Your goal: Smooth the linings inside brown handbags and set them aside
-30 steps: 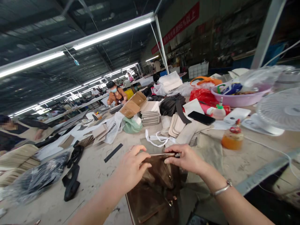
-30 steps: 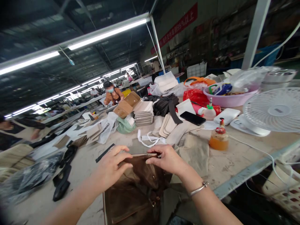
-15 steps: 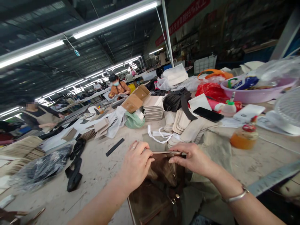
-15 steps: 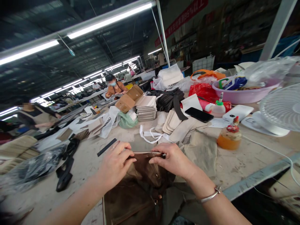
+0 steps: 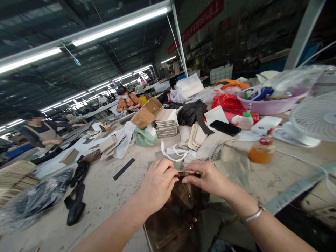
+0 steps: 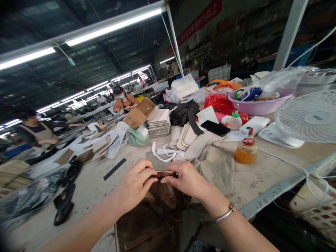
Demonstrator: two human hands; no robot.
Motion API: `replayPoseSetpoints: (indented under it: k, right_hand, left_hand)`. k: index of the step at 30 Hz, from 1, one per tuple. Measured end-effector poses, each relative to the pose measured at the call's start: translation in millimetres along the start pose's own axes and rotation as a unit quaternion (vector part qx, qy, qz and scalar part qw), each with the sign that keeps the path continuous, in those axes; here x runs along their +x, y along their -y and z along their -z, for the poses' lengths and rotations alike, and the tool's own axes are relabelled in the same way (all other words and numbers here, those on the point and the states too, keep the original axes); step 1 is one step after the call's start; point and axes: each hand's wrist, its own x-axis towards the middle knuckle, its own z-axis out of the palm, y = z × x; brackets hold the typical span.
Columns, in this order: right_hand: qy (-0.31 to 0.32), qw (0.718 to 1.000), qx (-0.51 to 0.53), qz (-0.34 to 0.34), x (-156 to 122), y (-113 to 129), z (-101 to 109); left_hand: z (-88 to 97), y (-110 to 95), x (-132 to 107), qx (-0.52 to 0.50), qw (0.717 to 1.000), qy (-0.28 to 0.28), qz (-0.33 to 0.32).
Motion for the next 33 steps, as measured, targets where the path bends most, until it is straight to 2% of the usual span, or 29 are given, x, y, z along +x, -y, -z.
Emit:
replayPoseSetpoints:
  k: [6, 12, 20, 23, 26, 29, 33]
  right_hand:
    - [0.022, 0.999, 0.022, 0.026, 0, -3, 0]
    - [0.067, 0.996, 0.047, 0.044, 0, 1, 6]
    - [0.028, 0.999, -0.033, 0.025, -3, -1, 1]
    - [0.008, 1.000, -0.023, 0.008, -3, -5, 4]
    - [0.010, 1.000, -0.013, 0.005, -1, -8, 6]
    - [0.017, 1.000, -0.010, 0.005, 0, -8, 6]
    - [0.019, 1.000, -0.010, 0.005, 0, -5, 5]
  left_hand:
    - [-5.1, -1, 6, -0.017, 0.999, -0.005, 0.027]
    - [-3.4, -1, 3, -0.080, 0.996, -0.007, 0.042]
    - [-0.8, 4, -1, -0.113, 0.993, -0.015, 0.039]
    - [6.9, 12, -12, -0.081, 0.994, -0.032, 0.071]
    - [14.0, 22, -27, -0.007, 0.995, -0.047, 0.090]
    - [17.3, 26, -36, 0.042, 0.995, -0.043, 0.083]
    - [17.6, 23, -32, 0.085, 0.993, -0.038, 0.069]
